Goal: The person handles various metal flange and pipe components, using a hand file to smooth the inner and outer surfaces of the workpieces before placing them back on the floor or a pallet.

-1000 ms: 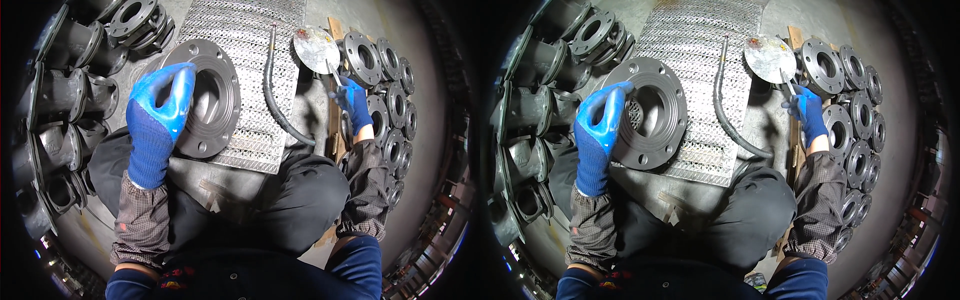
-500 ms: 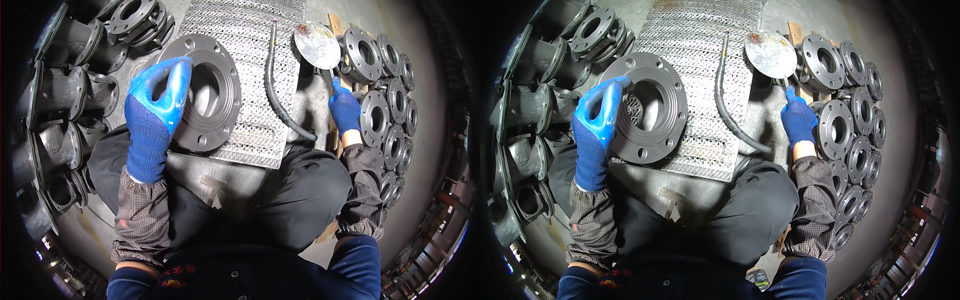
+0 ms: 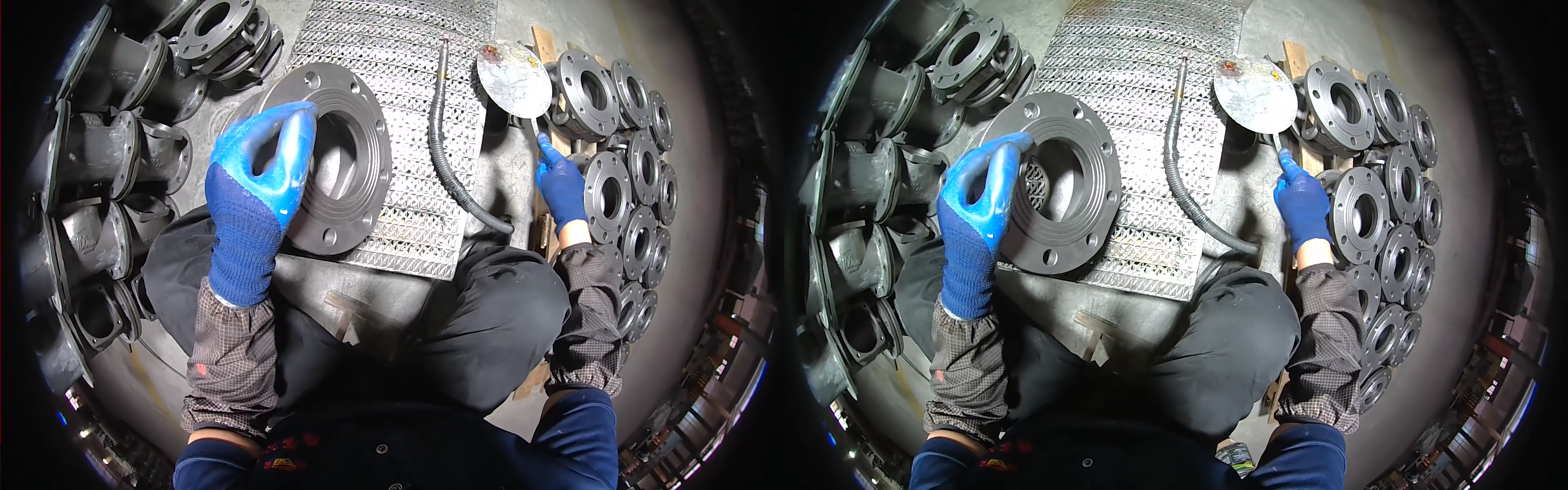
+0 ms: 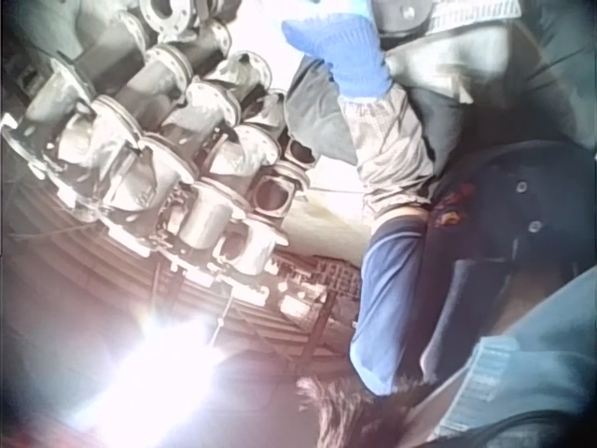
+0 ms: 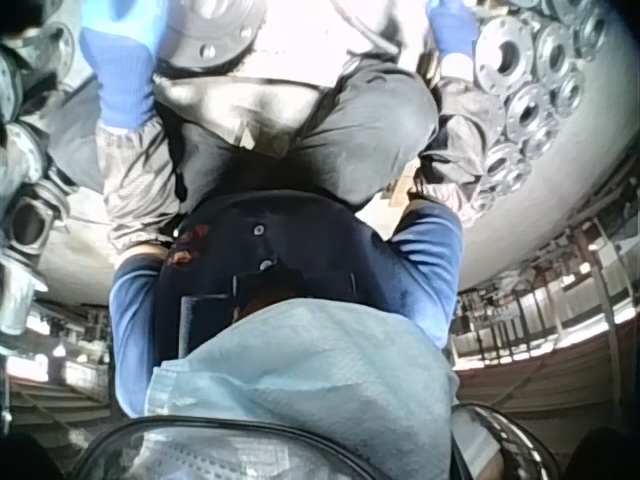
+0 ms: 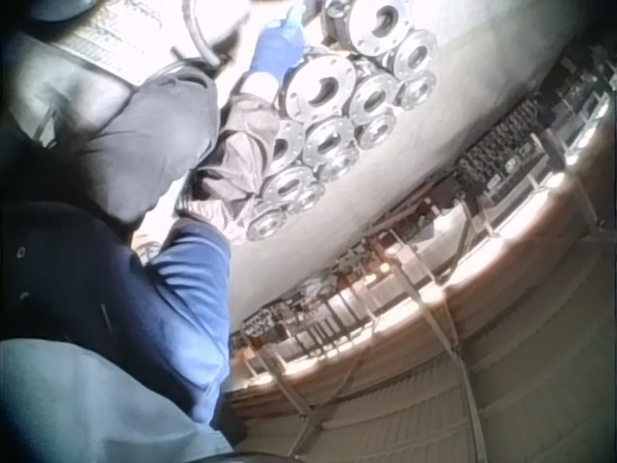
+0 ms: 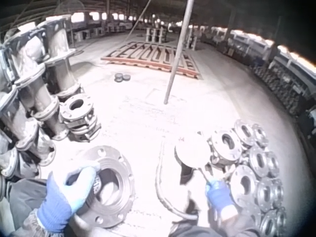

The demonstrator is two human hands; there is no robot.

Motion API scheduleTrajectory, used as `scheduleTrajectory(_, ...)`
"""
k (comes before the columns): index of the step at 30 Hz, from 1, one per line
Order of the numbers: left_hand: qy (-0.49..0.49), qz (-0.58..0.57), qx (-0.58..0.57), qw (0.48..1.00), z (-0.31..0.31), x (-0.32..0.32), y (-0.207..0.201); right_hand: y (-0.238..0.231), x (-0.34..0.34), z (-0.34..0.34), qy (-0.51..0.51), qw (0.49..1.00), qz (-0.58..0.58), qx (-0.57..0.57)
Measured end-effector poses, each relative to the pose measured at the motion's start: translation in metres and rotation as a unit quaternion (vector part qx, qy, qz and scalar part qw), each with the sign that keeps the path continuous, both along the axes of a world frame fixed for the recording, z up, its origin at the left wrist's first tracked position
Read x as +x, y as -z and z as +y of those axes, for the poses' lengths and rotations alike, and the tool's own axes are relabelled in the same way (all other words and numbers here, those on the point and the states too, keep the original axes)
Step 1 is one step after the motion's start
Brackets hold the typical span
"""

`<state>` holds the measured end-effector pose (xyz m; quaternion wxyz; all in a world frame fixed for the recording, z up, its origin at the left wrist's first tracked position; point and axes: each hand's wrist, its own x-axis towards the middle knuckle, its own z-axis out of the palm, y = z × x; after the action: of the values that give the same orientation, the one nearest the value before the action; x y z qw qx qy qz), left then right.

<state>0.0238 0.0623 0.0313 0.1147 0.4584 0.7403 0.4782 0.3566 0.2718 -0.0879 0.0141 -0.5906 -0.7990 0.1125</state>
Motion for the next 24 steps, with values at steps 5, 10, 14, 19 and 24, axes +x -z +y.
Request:
scheduleTrajectory(5,-0.008,0.035,0.003,0.999,0.002,0.004,-0.005,-0.017,0.013,0.031,0.033,0.981,0.188,-0.034)
scheduleTrajectory(10,-0.010,0.043,-0.005,0.999,0.003,0.008,-0.010,-0.028,-0.012,0.071,-0.005,0.993,0.100,0.066)
scheduleTrajectory(14,-0.017,0.043,-0.016,0.999,0.005,0.011,-0.011,-0.017,-0.027,0.099,-0.027,0.991,0.051,0.117)
scheduleTrajectory(19,-0.019,0.041,-0.020,0.999,0.009,0.010,-0.010,-0.016,-0.032,0.110,-0.060,0.989,0.052,0.122)
scheduleTrajectory(24,-0.010,0.054,-0.003,0.998,0.007,0.009,-0.011,-0.015,-0.038,0.108,-0.039,0.993,0.046,0.097)
